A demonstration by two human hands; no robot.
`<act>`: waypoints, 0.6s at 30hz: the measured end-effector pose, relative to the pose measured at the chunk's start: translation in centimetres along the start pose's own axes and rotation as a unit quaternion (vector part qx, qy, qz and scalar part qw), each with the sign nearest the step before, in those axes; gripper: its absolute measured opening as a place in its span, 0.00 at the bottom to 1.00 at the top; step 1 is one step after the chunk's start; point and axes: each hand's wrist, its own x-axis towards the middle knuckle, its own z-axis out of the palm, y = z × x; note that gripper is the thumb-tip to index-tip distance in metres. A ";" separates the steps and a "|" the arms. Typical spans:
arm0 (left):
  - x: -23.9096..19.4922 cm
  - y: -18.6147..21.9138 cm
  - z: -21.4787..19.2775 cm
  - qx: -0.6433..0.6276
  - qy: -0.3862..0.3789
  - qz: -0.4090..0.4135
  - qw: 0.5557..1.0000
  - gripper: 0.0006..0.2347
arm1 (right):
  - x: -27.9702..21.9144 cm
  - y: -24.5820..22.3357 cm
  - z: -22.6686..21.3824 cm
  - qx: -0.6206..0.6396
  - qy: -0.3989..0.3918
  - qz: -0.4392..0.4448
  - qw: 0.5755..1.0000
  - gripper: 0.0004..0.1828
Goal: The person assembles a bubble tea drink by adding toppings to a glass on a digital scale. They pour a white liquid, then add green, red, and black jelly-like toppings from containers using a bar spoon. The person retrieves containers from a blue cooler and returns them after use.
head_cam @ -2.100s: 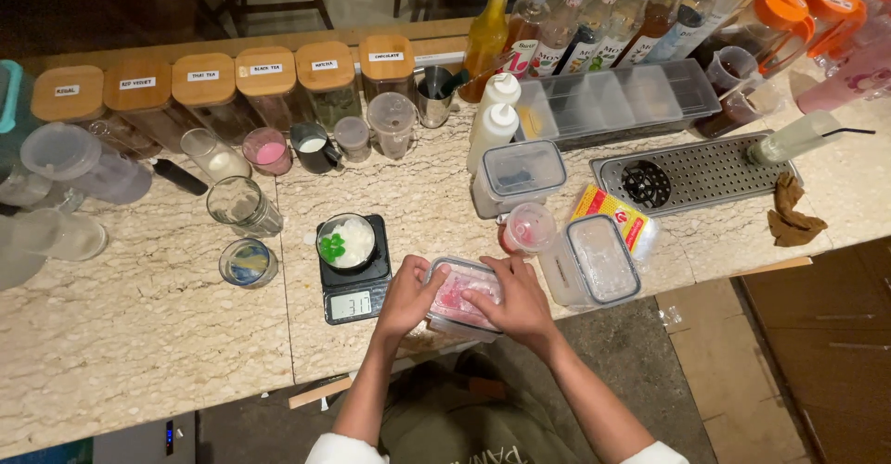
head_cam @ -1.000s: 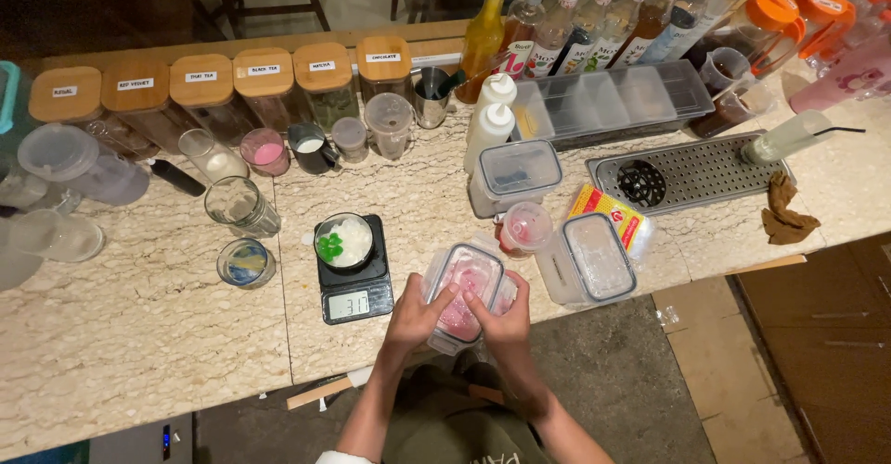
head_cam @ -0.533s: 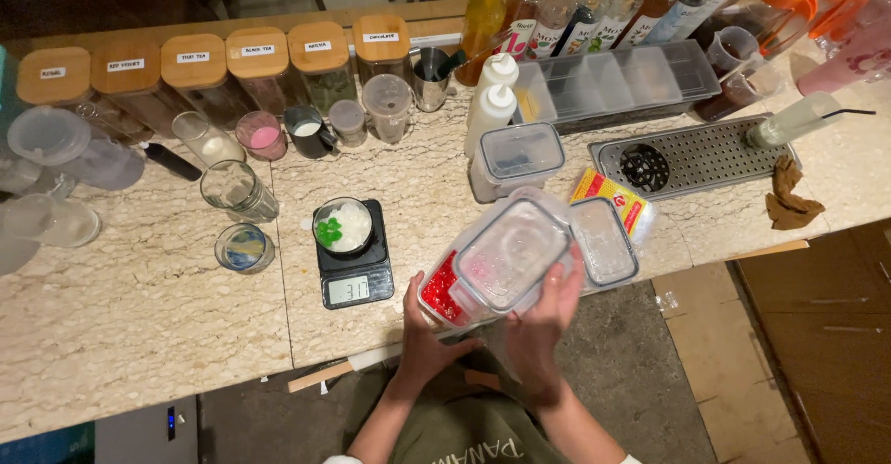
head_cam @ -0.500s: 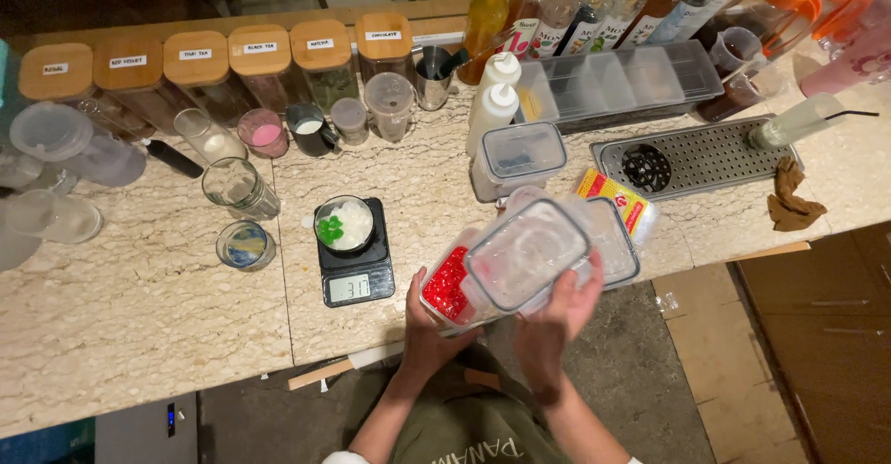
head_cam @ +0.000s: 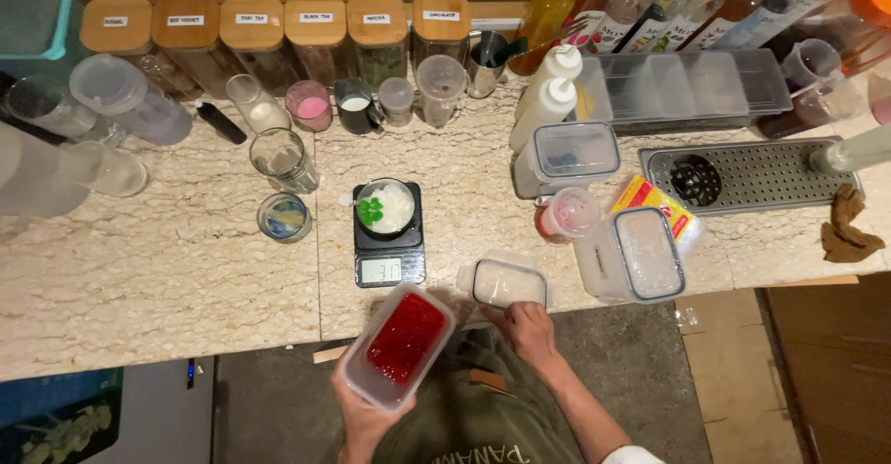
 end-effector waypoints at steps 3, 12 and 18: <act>-1.0 0.6 -2.3 0.061 0.136 -0.078 0.986 0.47 | 0.0 0.8 1.5 -0.030 -0.192 0.002 0.981 0.24; 4.0 2.4 -6.8 0.002 0.217 -0.084 0.973 0.43 | 6.1 -7.3 5.7 -0.001 -0.215 0.054 0.975 0.30; 5.9 -1.2 -9.0 0.095 0.159 0.022 0.982 0.44 | 8.7 -7.7 4.5 0.133 -0.179 0.255 0.941 0.21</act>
